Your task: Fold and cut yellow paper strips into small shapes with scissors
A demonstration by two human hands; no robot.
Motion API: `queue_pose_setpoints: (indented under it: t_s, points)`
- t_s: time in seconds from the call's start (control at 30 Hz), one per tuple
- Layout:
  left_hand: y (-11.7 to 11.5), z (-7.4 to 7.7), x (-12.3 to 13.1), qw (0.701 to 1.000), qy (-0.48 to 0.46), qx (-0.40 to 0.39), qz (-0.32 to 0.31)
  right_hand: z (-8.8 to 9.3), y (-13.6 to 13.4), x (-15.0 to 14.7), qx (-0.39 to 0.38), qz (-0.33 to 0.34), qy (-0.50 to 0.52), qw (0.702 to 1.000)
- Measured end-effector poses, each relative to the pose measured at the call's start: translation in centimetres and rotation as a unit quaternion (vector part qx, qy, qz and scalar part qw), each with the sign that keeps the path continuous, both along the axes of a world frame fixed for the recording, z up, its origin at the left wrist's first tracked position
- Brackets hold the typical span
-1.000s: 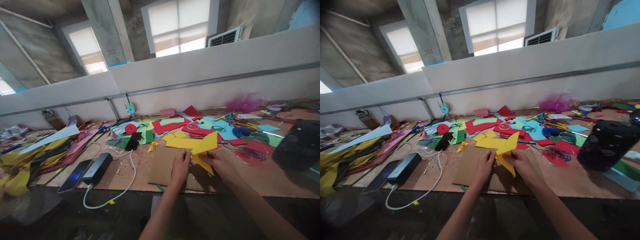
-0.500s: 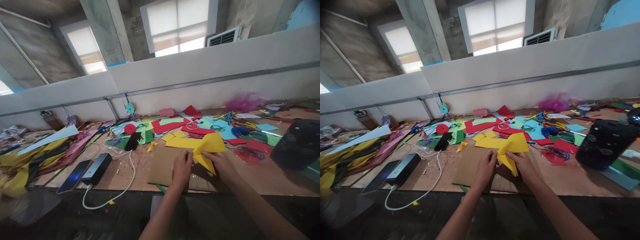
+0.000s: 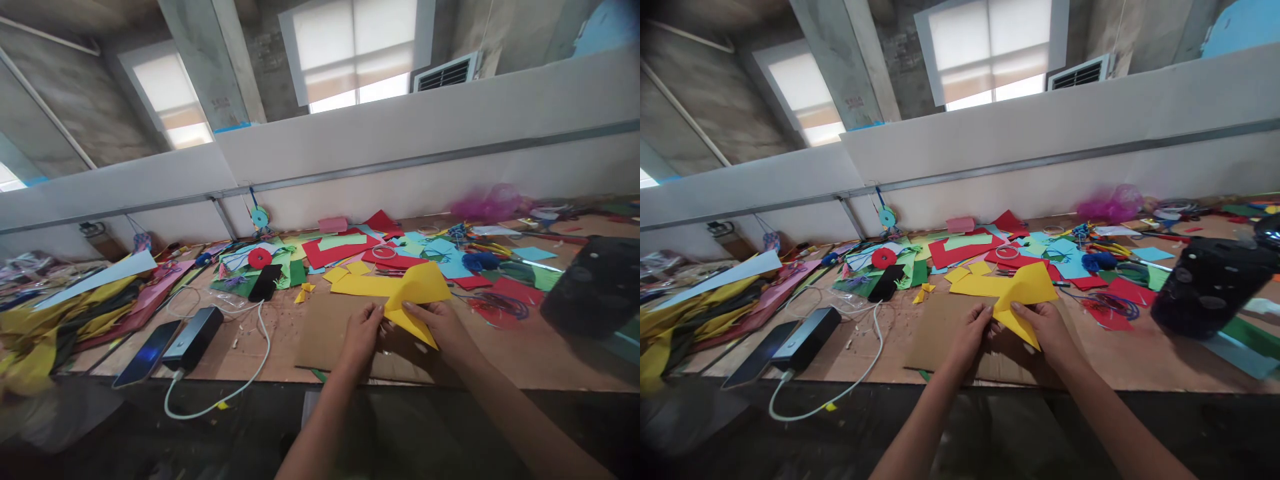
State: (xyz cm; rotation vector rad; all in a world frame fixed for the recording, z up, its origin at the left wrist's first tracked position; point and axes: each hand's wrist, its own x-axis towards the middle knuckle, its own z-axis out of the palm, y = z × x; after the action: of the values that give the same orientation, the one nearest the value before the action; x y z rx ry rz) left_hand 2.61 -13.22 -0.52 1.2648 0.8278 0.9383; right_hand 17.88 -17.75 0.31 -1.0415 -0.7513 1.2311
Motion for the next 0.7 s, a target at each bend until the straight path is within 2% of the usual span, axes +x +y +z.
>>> queue_pose_setpoints:
  t_s: [0.27, 0.47, 0.57, 0.7]
  points:
    - [0.0, 0.3, -0.2, 0.999, -0.031, -0.021, -0.028, -0.1, 0.0, 0.0, 0.013, -0.002, -0.018, 1.0]
    - [-0.2, 0.5, -0.2, 0.999, -0.006, -0.021, -0.04, -0.5, 0.0, 0.0, 0.01, 0.003, -0.026, 1.0]
    - [0.2, 0.9, -0.4, 0.999, -0.003, -0.036, -0.031, 0.2, 0.0, 0.0, 0.013, 0.017, -0.032, 0.999]
    - [1.8, 2.7, -0.6, 1.0, 0.018, 0.001, -0.026, 2.2, 0.9, 0.7, 0.022, 0.02, -0.089, 0.996]
